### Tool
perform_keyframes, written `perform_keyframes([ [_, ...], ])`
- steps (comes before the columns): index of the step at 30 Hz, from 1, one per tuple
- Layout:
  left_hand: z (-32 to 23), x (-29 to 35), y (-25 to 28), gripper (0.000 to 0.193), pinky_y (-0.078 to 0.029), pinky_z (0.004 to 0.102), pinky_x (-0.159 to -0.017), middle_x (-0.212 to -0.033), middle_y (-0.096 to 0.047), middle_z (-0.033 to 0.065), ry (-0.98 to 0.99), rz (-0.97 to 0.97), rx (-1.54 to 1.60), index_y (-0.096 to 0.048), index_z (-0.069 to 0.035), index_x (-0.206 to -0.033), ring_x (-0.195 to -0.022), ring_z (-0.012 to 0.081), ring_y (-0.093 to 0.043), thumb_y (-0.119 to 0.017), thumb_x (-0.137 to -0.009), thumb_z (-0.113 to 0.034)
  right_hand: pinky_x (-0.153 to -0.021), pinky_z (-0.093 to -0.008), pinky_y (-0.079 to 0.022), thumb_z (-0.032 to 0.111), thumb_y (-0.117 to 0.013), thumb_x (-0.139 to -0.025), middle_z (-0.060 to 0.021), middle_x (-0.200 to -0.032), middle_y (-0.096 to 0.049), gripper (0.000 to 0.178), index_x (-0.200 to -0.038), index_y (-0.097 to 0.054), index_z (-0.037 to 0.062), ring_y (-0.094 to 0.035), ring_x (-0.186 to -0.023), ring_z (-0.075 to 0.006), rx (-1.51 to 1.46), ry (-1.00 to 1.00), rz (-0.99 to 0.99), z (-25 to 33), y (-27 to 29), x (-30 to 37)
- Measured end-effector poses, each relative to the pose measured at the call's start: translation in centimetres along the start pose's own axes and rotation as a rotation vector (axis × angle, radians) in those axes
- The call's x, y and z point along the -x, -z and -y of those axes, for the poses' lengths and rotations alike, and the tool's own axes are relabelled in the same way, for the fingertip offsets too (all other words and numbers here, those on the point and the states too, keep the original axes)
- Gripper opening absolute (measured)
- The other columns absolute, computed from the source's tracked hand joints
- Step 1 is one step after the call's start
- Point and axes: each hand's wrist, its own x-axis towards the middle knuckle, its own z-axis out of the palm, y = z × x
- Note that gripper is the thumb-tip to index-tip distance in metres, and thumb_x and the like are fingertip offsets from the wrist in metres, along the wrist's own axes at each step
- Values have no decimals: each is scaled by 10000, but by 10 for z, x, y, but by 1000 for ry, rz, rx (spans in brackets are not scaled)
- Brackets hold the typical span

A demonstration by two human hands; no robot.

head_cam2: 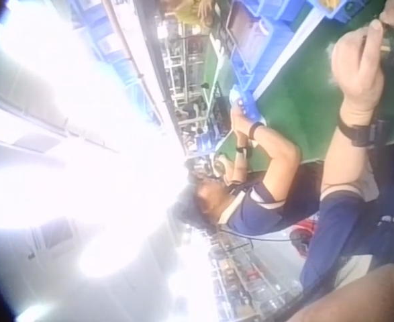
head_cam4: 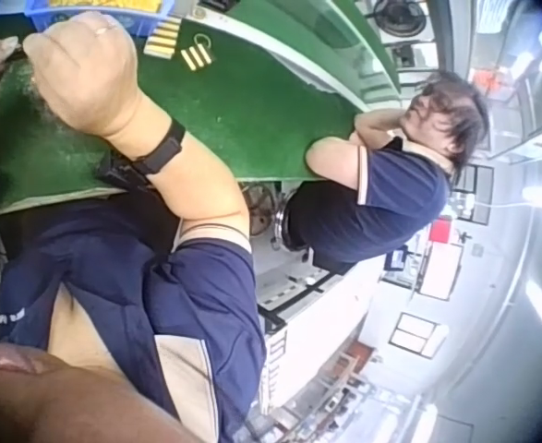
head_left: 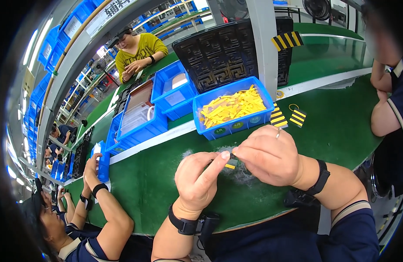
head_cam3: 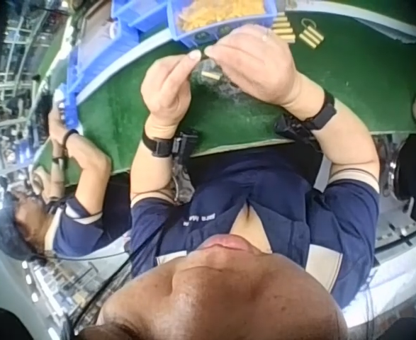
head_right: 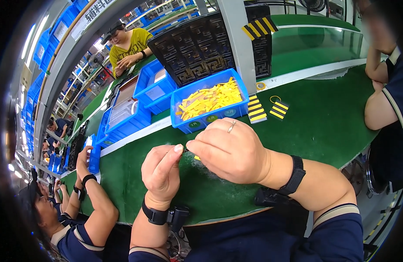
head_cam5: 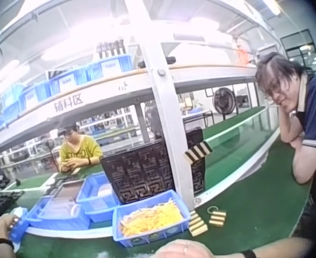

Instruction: The worker is seen assembling small electronic components and managing parts on an assembly line.

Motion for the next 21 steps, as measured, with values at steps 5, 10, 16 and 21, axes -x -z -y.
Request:
perform_keyframes([
  [5, 1, 3, -3, 373, -462, 301, -557, -780, -614, 97, 132, -67, 59, -617, -43, -1008, -643, 232, -582, -617, -662, 96, -599, -321, -462, 25, -632, -705, -77, -752, -587, 179, -884, -622, 20, -564, -647, -235, -154, -236, 53, 1, 1, -4],
  [10, 2, 6, -7, 311, -468, 291, -612, -846, -629, 116, 328, -64, 150, -582, -37, -1062, -679, 223, -597, -617, -761, 31, -599, -337, -463, 43, -629, -732, -97, -747, -606, 125, -856, -644, 32, -590, -669, -249, -275, -432, 115, -5, 0, 1],
  [16, 1, 14, -6, 334, -455, 268, -798, -1066, -609, 113, 584, 49, 296, -559, 0, -1108, -882, 151, -583, -627, -781, 4, -567, -346, -457, 65, -629, -718, -89, -702, -584, 76, -787, -638, 36, -579, -644, -250, -200, -449, 188, -6, 2, 1],
  [21, 2, 13, -5, 324, -454, 274, -818, -1074, -606, 114, 540, 91, 296, -569, 1, -1098, -920, 162, -584, -623, -780, 11, -546, -356, -437, 73, -636, -668, -76, -645, -526, 99, -756, -606, 39, -546, -601, -248, -47, -352, 161, -4, -1, 3],
])
